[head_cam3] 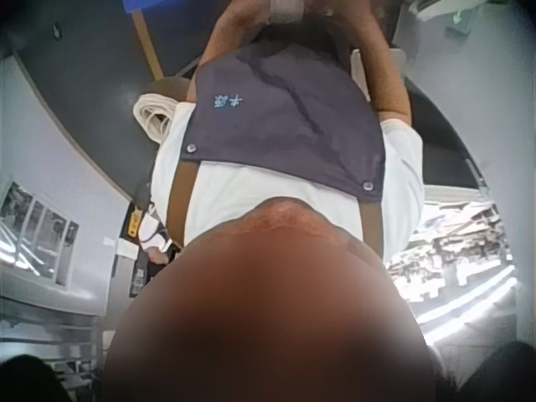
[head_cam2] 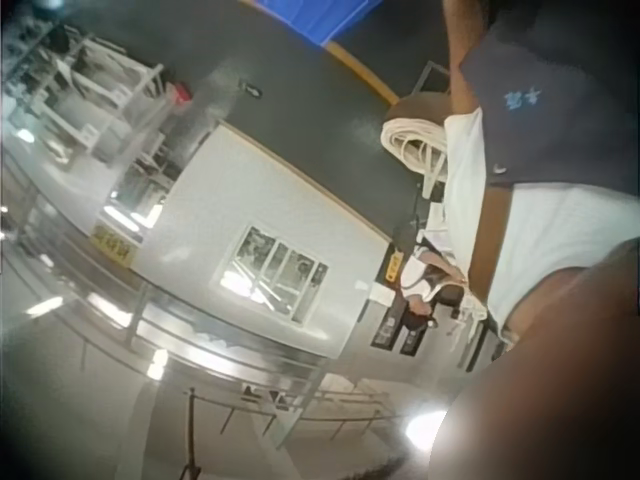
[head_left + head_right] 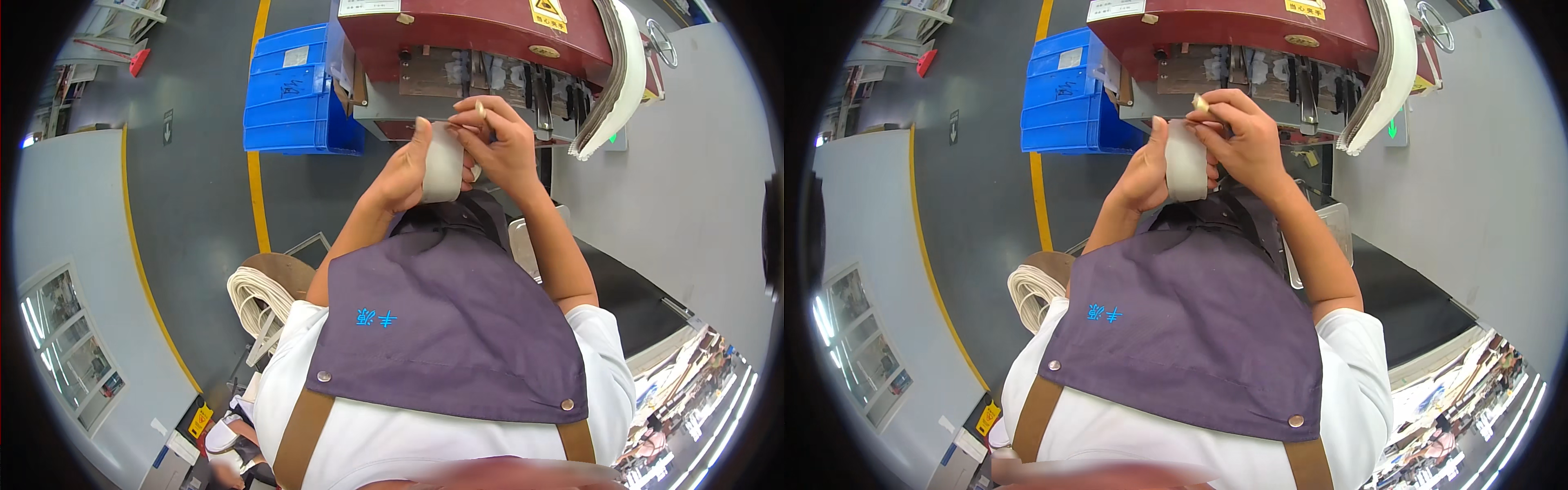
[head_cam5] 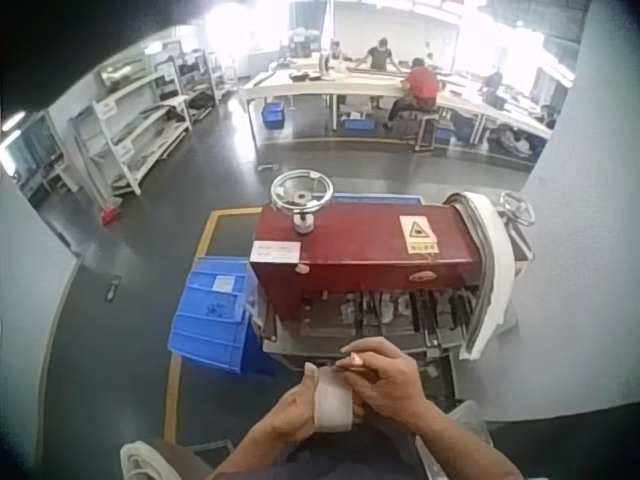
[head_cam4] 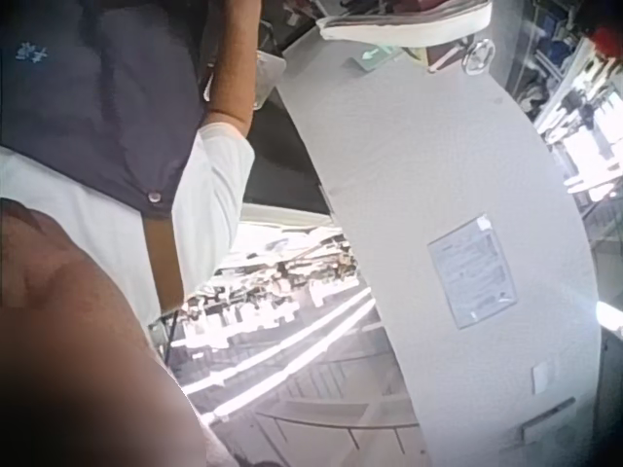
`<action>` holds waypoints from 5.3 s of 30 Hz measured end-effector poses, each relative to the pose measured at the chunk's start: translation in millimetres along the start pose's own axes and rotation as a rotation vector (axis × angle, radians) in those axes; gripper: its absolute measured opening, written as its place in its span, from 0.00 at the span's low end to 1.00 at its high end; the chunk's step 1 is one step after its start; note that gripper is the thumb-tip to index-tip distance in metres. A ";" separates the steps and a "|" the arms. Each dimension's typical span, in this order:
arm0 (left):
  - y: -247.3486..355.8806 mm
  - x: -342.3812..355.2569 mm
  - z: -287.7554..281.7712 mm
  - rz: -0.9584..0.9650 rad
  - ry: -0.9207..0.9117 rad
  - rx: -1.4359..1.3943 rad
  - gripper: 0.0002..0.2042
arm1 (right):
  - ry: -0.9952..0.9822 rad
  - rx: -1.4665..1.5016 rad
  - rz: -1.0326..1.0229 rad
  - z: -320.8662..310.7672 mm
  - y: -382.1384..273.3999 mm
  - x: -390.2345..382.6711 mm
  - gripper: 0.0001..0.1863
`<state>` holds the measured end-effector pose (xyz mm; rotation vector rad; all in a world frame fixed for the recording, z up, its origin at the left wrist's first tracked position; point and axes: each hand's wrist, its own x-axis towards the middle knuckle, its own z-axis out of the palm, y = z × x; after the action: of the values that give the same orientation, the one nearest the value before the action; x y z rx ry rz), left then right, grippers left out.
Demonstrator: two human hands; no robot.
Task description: The recorder is using a machine to process white leather strips in a workshop environment.
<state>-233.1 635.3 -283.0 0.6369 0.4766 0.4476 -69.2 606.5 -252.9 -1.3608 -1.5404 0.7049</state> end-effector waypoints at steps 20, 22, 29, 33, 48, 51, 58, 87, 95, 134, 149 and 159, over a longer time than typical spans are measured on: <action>0.4 9.0 -71.5 0.396 0.404 -0.289 0.11 | -0.360 0.392 0.492 -40.8 22.4 -59.0 0.07; 26.9 -13.2 -98.5 0.621 0.765 -0.083 0.13 | -0.359 0.400 0.543 -87.6 31.0 -88.4 0.10; 99.5 -167.6 -181.7 1.042 0.754 -0.111 0.11 | 0.007 0.897 0.061 -205.9 42.5 -173.6 0.17; 116.0 -186.3 -173.6 1.081 0.827 0.015 0.09 | -0.140 0.917 -0.172 -230.7 51.3 -185.4 0.14; -1.0 31.4 -25.4 -0.037 0.375 0.580 0.14 | 0.186 0.387 0.890 -26.2 76.2 -43.6 0.13; -15.4 77.3 -19.4 0.003 0.378 0.652 0.14 | 0.208 0.355 0.919 -10.2 89.0 -23.9 0.13; -26.0 110.9 -39.4 -0.156 0.458 0.485 0.12 | 0.137 0.616 1.052 -21.0 114.0 -12.6 0.13; -11.9 123.8 -40.0 -0.260 0.385 0.234 0.08 | 0.008 0.861 1.226 -31.1 132.1 7.1 0.10; -11.8 130.4 -42.6 -0.302 0.364 0.102 0.08 | 0.042 1.114 1.225 -31.2 143.2 16.8 0.07; -45.1 129.6 -54.1 -0.039 0.613 0.837 0.18 | 0.222 -0.026 0.920 0.3 128.5 -7.0 0.20; -51.4 144.6 -56.5 0.082 0.694 0.877 0.18 | 0.336 -0.028 0.808 9.6 149.8 5.2 0.21; -45.2 139.8 -44.9 0.101 0.735 0.909 0.24 | 0.287 -0.011 0.875 11.2 144.8 4.1 0.21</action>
<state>-134.6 697.2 -383.2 1.3802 1.3897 0.5517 -17.1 644.2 -383.2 -2.0521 -0.6767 0.9548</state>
